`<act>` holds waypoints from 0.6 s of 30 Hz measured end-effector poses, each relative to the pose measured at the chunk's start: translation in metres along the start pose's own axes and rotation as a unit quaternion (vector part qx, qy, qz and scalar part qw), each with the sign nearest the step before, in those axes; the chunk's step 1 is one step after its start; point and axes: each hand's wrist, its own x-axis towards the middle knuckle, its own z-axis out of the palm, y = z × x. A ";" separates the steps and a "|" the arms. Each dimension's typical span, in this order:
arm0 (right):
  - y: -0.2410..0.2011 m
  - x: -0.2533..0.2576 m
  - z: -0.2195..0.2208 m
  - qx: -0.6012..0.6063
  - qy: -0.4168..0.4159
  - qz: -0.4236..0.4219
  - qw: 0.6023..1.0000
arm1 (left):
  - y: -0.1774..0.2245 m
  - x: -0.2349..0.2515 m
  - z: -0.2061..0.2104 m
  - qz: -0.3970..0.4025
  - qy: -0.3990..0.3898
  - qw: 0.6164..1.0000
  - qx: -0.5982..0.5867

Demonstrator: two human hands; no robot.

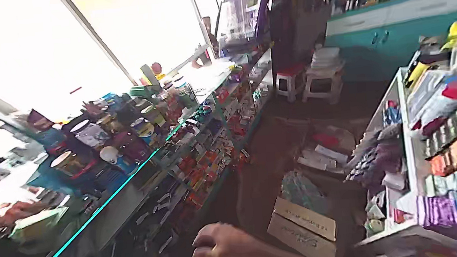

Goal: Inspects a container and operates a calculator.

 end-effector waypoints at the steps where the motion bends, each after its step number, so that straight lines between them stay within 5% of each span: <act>1: 0.008 0.017 -0.039 0.100 -0.018 0.023 0.995 | -0.037 0.043 0.022 0.118 0.012 0.992 -0.032; 2: 0.021 0.032 -0.067 0.194 -0.027 0.013 0.980 | -0.089 0.086 0.062 0.278 0.071 0.950 -0.122; 3: 0.037 0.046 -0.087 0.284 -0.022 -0.025 0.958 | -0.111 0.116 0.082 0.285 0.017 0.936 -0.205; 5: 0.067 0.082 -0.108 0.426 0.041 -0.129 0.894 | -0.119 0.165 0.094 0.110 -0.149 0.916 -0.357; 8: 0.103 0.142 -0.155 0.378 0.231 -0.212 0.871 | -0.122 0.262 0.132 0.026 -0.182 0.836 -0.517; 13: 0.137 0.213 -0.260 0.262 0.399 -0.112 0.871 | -0.071 0.423 0.131 -0.028 -0.256 0.846 -0.467; 18: 0.160 0.252 -0.397 0.353 0.504 -0.052 0.786 | -0.028 0.566 0.155 0.056 -0.423 0.797 -0.428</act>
